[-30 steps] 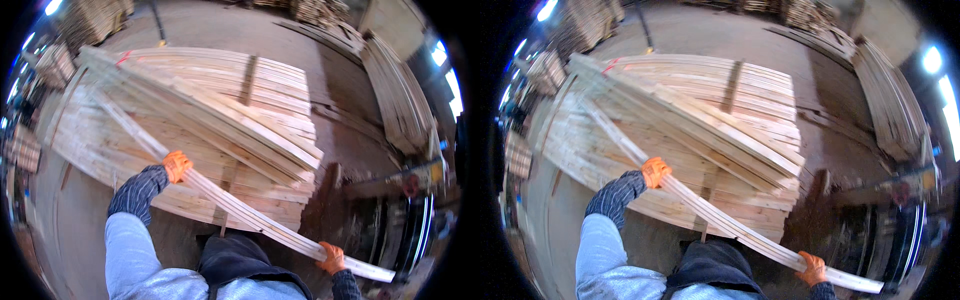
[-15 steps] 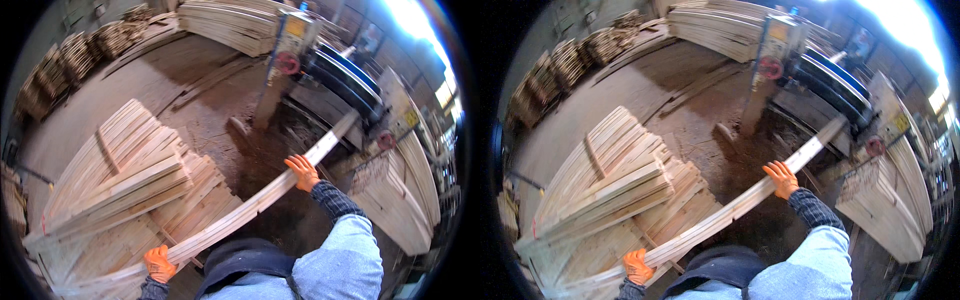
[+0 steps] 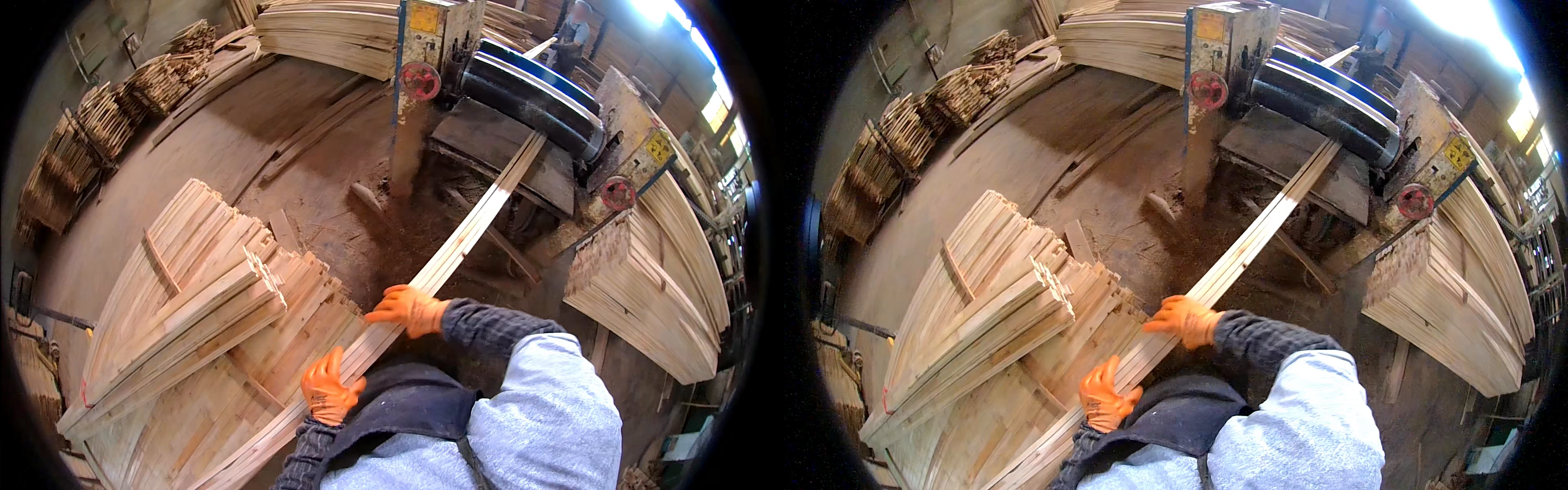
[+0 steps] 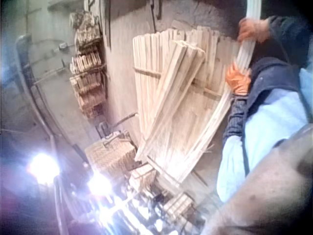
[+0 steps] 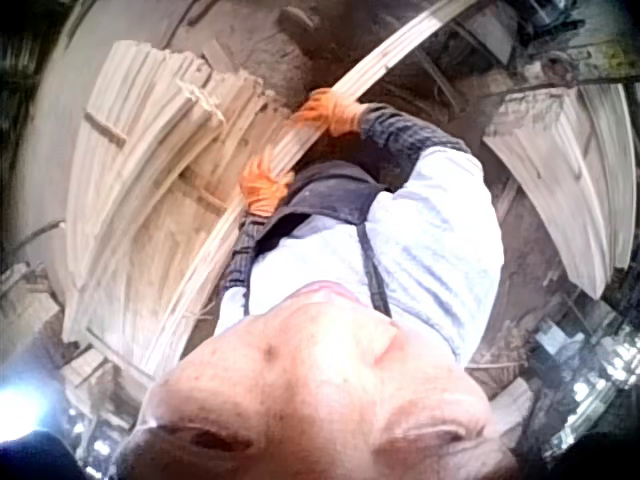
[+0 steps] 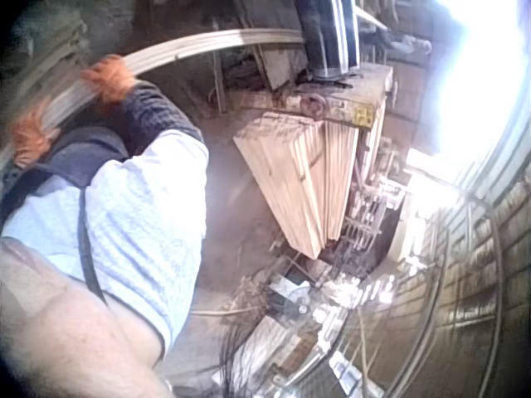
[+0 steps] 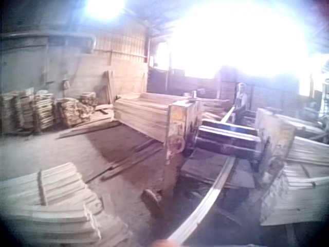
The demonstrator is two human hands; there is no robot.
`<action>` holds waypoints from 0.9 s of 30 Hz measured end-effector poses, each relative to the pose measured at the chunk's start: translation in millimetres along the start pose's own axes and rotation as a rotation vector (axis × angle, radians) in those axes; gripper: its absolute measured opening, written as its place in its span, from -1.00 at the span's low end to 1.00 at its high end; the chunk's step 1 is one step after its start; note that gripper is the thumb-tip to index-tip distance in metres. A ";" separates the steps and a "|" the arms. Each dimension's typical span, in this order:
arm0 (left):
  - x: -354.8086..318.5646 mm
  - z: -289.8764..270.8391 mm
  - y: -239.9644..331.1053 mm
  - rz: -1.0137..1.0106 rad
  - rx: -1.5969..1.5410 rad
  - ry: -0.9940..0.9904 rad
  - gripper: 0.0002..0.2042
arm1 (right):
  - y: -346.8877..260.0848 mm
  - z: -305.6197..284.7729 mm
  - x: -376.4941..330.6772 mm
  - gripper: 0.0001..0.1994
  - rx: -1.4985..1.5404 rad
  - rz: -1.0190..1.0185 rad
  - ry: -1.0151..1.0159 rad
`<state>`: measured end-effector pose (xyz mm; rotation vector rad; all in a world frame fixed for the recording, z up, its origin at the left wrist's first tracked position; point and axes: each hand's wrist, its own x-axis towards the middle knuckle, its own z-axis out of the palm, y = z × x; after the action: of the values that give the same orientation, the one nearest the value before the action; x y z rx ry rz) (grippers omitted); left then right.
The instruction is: The person picks up long wooden planks from a stack and places them onto a machine. They then untie a red strap from a bundle of lumber and continue to move planks.
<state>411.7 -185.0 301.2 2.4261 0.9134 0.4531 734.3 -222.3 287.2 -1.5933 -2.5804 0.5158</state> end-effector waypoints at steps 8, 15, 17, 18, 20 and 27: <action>-124.5 -66.9 -56.5 -0.161 0.415 0.093 -0.22 | 65.6 -22.7 -68.9 -0.14 -0.152 0.266 0.174; -142.4 -74.2 -89.1 -0.261 0.436 0.139 -0.28 | 61.8 -19.4 -55.1 -0.03 -0.110 0.463 0.305; -116.9 -59.6 -79.8 -0.245 0.406 0.143 -0.29 | 44.5 -10.0 -38.0 -0.03 -0.104 0.298 0.298; -107.1 -52.9 -70.5 -0.267 0.402 0.136 -0.28 | 28.0 -8.0 -20.3 -0.06 -0.069 0.144 0.351; -90.0 -39.3 -53.0 -0.350 0.354 0.064 -0.28 | -11.0 -10.8 14.2 -0.09 0.056 -0.030 0.272; -76.0 -39.0 -14.9 -0.283 0.079 0.077 -0.12 | -88.6 -5.0 64.0 -0.10 0.127 -0.279 0.041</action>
<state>331.2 -214.1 315.0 2.3118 1.3081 0.4145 630.0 -201.0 312.2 -1.1674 -2.6199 0.5988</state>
